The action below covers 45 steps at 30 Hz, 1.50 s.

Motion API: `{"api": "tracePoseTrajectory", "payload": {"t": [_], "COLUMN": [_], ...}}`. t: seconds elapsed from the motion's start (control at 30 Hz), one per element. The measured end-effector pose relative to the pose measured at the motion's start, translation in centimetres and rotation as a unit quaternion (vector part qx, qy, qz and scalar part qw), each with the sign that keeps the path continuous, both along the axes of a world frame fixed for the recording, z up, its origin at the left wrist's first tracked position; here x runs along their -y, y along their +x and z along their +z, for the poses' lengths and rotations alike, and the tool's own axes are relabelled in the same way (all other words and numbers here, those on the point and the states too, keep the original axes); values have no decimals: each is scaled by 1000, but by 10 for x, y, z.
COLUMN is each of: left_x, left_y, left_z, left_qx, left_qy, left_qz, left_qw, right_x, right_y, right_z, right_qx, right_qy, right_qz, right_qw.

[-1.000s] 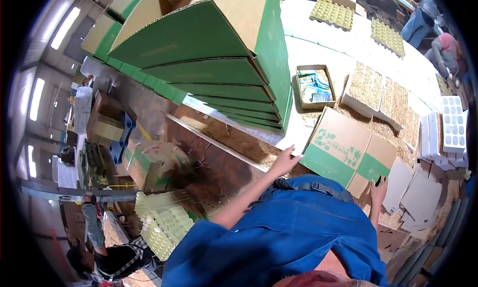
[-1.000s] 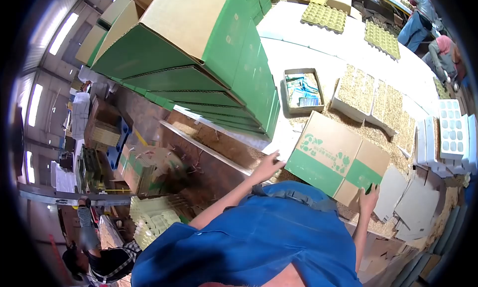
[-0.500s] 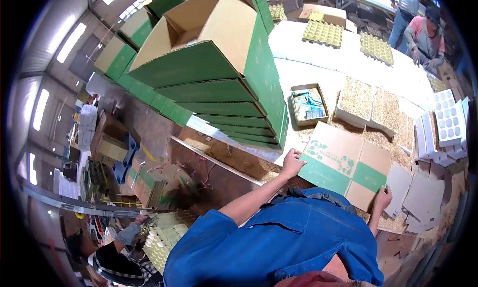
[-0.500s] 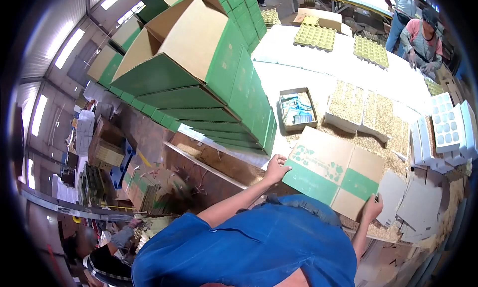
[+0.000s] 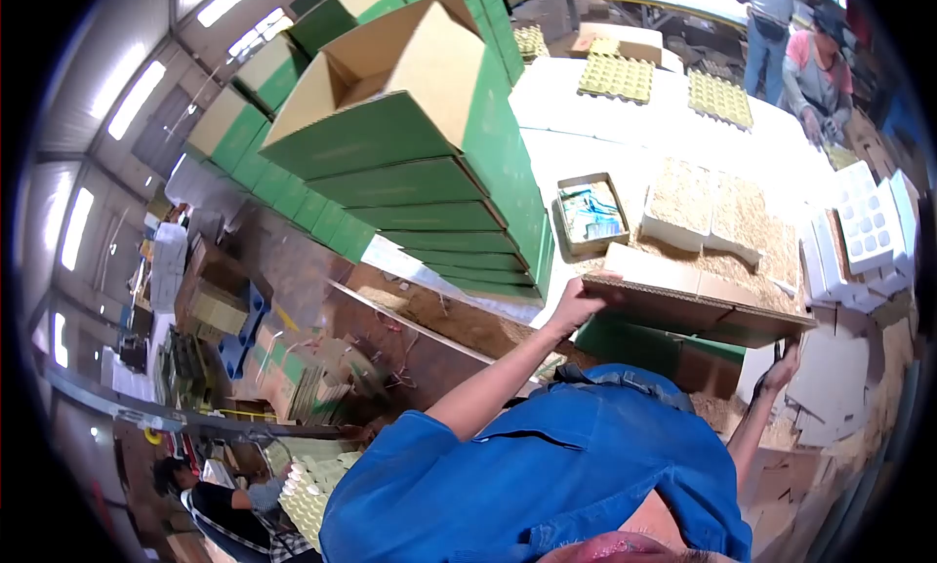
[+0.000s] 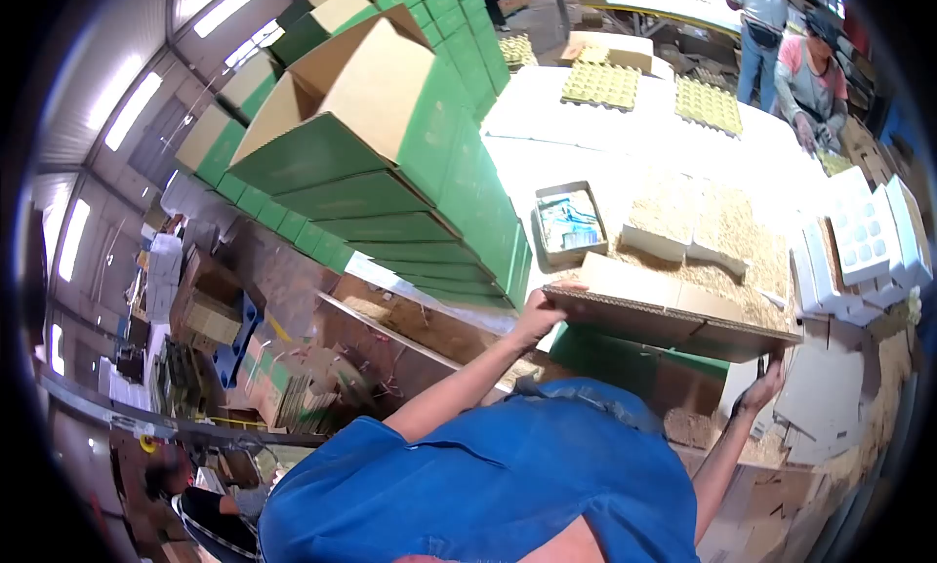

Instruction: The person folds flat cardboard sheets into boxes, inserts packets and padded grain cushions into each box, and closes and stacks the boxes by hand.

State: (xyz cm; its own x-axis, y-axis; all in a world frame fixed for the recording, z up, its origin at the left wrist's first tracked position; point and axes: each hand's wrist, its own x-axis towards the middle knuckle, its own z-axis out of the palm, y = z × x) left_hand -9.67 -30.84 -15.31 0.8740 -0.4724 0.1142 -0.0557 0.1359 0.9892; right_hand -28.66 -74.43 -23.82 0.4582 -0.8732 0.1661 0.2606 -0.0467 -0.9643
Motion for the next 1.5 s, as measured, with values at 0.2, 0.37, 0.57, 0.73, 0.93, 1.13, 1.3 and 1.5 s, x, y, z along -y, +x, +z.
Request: {"api": "tracePoseTrajectory", "payload": {"t": [0.2,0.37,0.57,0.73,0.93,1.13,1.3,1.5], "left_x": [-10,0,-13,8,28,49,71,70], "left_y": [2,-7,20,10,10,20,6,5], "left_z": [-16,51,82,110,135,150,124,136], "left_qx": [-76,-128,-64,86,233,221,267,238], "left_qy": [44,-7,203,346,413,378,428,481], "left_qz": [-1,-29,-235,-270,-170,-101,-123,-380], "left_qw": [996,991,948,894,864,893,855,754], "right_x": [-43,-69,-60,-62,-66,-92,-109,-125], "right_y": [18,30,12,7,0,25,71,77], "right_z": [72,112,123,129,144,204,126,91], "right_qx": [-37,-33,-25,-8,-21,-181,-51,-210], "right_qy": [-1,10,83,89,82,-83,-12,-205], "right_qz": [-43,-10,86,108,153,269,182,81], "right_qw": [998,999,993,990,985,942,982,953]}}
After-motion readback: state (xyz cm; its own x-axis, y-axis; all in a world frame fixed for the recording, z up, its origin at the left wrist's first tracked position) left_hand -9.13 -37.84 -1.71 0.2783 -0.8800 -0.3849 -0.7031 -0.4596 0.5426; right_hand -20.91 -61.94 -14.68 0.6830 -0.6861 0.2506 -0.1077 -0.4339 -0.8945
